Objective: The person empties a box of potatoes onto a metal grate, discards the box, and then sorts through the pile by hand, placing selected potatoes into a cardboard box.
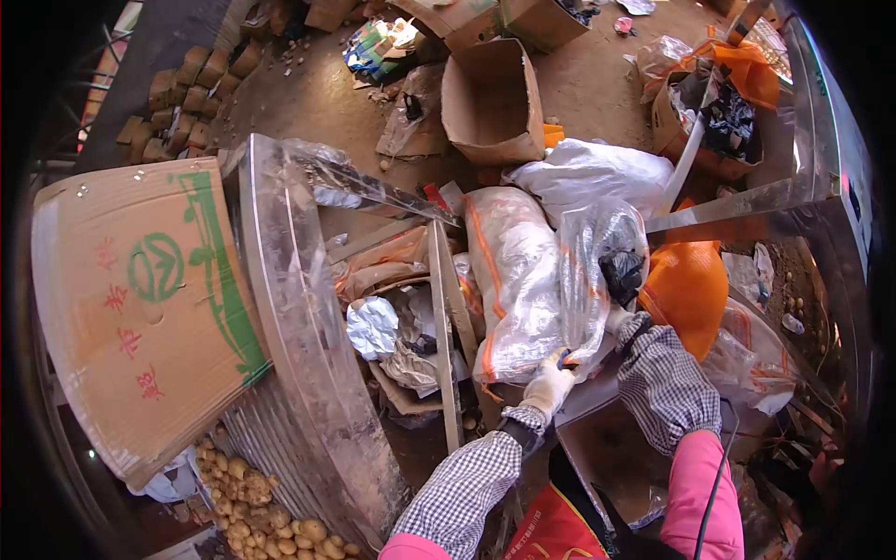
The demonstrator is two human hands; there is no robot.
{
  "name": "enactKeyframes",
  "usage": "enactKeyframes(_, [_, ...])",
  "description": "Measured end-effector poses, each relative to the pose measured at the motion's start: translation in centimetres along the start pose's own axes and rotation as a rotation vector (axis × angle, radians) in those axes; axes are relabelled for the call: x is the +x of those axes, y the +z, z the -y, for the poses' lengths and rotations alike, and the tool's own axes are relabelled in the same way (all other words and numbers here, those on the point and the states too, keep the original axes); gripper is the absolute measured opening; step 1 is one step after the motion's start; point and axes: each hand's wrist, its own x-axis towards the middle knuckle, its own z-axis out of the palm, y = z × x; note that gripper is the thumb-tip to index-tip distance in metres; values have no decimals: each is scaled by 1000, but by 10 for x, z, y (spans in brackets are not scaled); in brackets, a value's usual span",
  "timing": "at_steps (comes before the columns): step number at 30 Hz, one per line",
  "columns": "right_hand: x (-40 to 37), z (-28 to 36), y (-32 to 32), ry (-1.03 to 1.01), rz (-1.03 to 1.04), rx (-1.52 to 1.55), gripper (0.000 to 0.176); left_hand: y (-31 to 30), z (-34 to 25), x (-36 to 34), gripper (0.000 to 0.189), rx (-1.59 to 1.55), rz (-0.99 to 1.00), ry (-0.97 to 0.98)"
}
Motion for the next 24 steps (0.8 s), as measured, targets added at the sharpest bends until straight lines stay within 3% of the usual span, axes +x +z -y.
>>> enactKeyframes(1, [-22, 5, 1, -14, -18, 24, 68, 4, 4, -3, 71, 84, 37, 42])
enactKeyframes(3, [-70, 6, 2, 7, -76, 70, 72, -2, -25, -30, 69, 196, 131, 199])
enactKeyframes(4, [-92, 9, 0, 29, -106, 97, 74, 6, -31, -33, 63, 287, 76, 258])
enactKeyframes(5, [-103, -6, 33, 32, -250, 211, 63, 11, -34, -36, 56, 373, 21, 365])
enactKeyframes(6, [-116, -41, 71, -182, -312, 204, 46, 4, -54, -57, 50, 452, 2, 394])
enactKeyframes(7, [-143, -23, 68, 96, -304, 525, 34, -4, -74, -78, 45, 512, -31, 424])
enactKeyframes(9, [-173, 15, 77, 47, -399, 919, 34, -11, -96, -114, 36, 434, -178, 582])
enactKeyframes(12, [-225, 69, 42, -146, -422, 540, 44, -7, -109, -142, 34, 376, -447, 827])
enactKeyframes(14, [-245, 102, 29, -271, -411, 494, 44, -31, -116, -201, 32, 339, -578, 906])
enactKeyframes(18, [-285, 189, 3, -579, -314, 441, 45, -68, -69, -305, 35, 124, -707, 999])
enactKeyframes(22, [-329, 300, -21, -942, -209, 360, 45, -75, 41, -386, 42, 82, -1154, 997])
enactKeyframes(24, [-361, 349, -25, -1117, -159, 305, 46, -82, 101, -443, 41, 83, -1167, 920])
